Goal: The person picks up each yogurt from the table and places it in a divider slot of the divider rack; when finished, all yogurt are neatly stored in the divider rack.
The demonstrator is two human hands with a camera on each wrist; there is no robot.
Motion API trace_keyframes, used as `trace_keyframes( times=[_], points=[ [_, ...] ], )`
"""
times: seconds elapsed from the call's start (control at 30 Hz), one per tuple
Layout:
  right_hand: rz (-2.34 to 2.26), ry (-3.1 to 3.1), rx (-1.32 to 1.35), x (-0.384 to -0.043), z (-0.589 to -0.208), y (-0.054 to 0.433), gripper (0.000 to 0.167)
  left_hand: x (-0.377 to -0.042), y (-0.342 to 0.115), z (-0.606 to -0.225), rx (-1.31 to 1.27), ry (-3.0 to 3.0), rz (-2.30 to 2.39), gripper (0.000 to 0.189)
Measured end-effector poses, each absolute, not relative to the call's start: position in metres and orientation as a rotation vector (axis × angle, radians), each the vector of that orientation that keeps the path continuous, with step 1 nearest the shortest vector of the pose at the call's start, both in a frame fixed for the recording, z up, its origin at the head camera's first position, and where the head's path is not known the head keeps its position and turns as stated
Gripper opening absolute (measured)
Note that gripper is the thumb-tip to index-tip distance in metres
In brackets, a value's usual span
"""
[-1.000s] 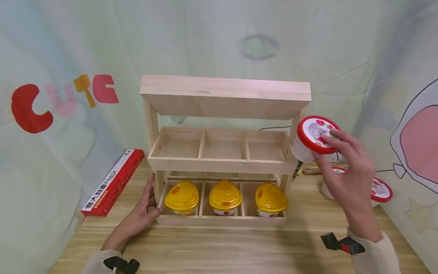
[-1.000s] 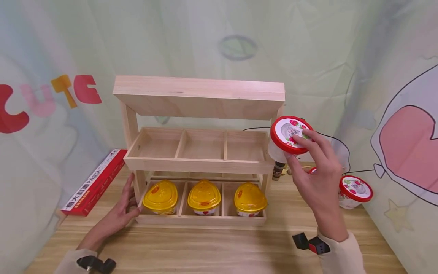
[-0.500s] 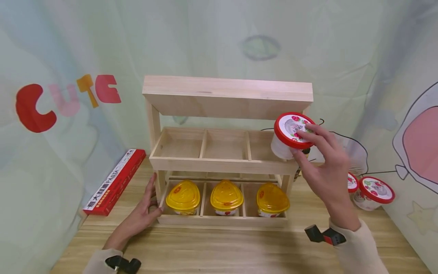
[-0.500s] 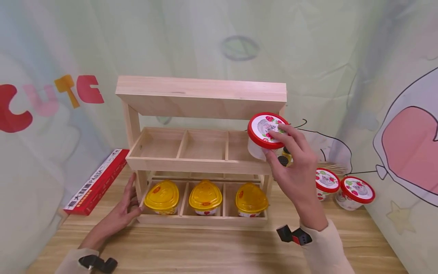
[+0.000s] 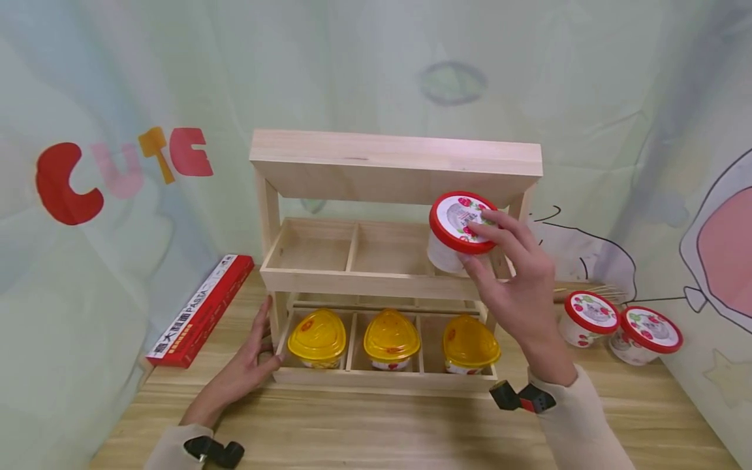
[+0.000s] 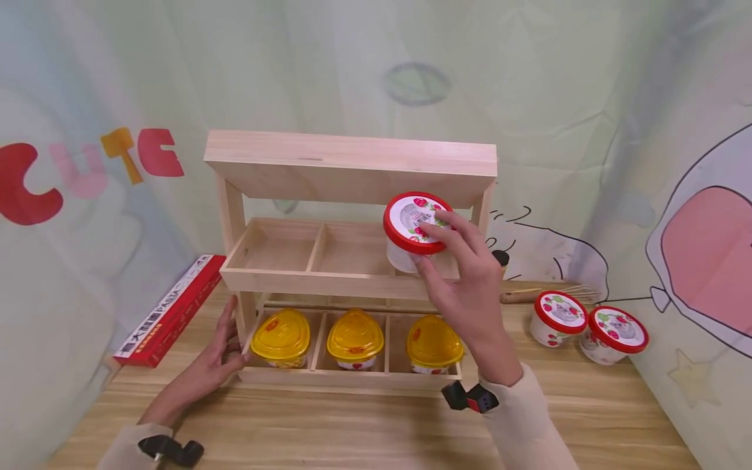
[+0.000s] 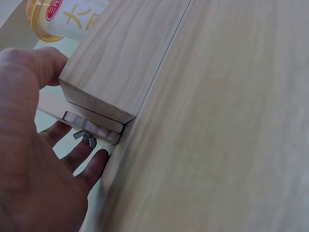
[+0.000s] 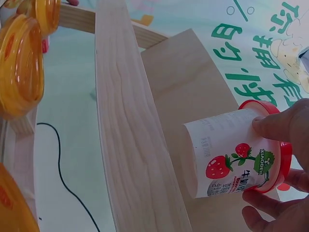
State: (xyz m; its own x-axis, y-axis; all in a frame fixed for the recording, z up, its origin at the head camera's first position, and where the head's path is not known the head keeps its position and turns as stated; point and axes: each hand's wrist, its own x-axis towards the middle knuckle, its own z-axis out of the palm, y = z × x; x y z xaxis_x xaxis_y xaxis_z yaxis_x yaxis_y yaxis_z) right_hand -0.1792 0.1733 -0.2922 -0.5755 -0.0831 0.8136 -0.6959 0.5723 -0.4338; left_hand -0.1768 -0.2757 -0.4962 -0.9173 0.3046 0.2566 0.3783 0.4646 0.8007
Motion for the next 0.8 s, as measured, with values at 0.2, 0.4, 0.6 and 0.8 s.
trace_keyframes(
  times=[0.2,0.4,0.6,0.8],
  points=[
    [1.025,-2.005,0.666,-0.183,-0.292,0.157,0.044,-0.176,-0.275,-0.494,-0.597,-2.634,-1.468,0.118],
    [1.061,-1.987,0.711,-0.190,-0.294,0.142,0.044,-0.175,-0.275,-0.493,-0.588,-2.642,-1.447,0.117],
    [1.052,-1.985,0.741,-0.191,-0.296,0.125,0.045,-0.174,-0.275,-0.493,-0.599,-2.634,-1.457,0.116],
    [1.076,-1.993,0.769,-0.192,-0.293,0.109,0.044,-0.176,-0.276,-0.494,-0.610,-2.629,-1.457,0.117]
  ],
)
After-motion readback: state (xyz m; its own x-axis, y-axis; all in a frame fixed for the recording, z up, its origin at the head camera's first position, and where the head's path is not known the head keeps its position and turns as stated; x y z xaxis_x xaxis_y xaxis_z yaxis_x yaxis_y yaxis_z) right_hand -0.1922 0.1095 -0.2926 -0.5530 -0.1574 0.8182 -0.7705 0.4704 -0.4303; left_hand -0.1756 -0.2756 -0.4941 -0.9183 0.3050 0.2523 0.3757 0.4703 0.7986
